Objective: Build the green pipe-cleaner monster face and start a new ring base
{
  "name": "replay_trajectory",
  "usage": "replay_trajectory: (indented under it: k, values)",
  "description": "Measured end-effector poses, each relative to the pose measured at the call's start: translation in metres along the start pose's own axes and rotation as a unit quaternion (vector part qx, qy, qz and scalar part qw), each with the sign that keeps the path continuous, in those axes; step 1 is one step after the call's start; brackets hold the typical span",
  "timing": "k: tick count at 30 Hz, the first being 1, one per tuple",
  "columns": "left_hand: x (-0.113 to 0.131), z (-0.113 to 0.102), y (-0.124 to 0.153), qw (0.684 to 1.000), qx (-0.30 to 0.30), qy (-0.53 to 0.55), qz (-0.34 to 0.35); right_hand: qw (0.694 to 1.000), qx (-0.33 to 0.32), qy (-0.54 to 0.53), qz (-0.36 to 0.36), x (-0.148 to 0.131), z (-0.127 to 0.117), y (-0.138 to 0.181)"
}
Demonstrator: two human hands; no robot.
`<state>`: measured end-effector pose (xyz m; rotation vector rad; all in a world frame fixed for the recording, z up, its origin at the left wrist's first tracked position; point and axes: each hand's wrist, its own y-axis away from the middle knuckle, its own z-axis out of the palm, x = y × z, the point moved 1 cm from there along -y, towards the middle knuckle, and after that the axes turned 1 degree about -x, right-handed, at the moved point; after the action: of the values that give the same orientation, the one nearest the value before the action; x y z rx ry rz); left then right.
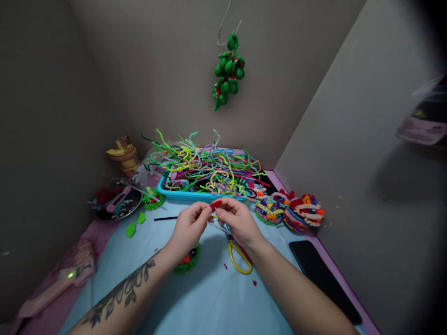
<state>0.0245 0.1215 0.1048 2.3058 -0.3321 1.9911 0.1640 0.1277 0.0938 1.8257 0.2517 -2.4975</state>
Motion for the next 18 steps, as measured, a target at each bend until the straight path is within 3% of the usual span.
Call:
replay_trajectory:
  k: [6, 13, 15, 18]
  values:
    - [0.002, 0.006, 0.0, 0.976, -0.054, 0.192, -0.083, 1.0, 0.005, 0.012, -0.012, 0.003, -0.003, -0.002]
    - [0.01, 0.004, 0.004, 0.897, -0.162, 0.343, -0.229, 1.0, -0.013, 0.011, -0.002, -0.001, 0.0, 0.0]
    - [0.008, 0.003, 0.003, 0.896, -0.16, 0.343, -0.231, 1.0, -0.012, 0.017, -0.008, -0.002, 0.0, 0.001]
    - [0.005, 0.004, 0.001, 0.926, -0.137, 0.295, -0.192, 0.999, -0.004, 0.034, -0.014, -0.002, -0.002, 0.0]
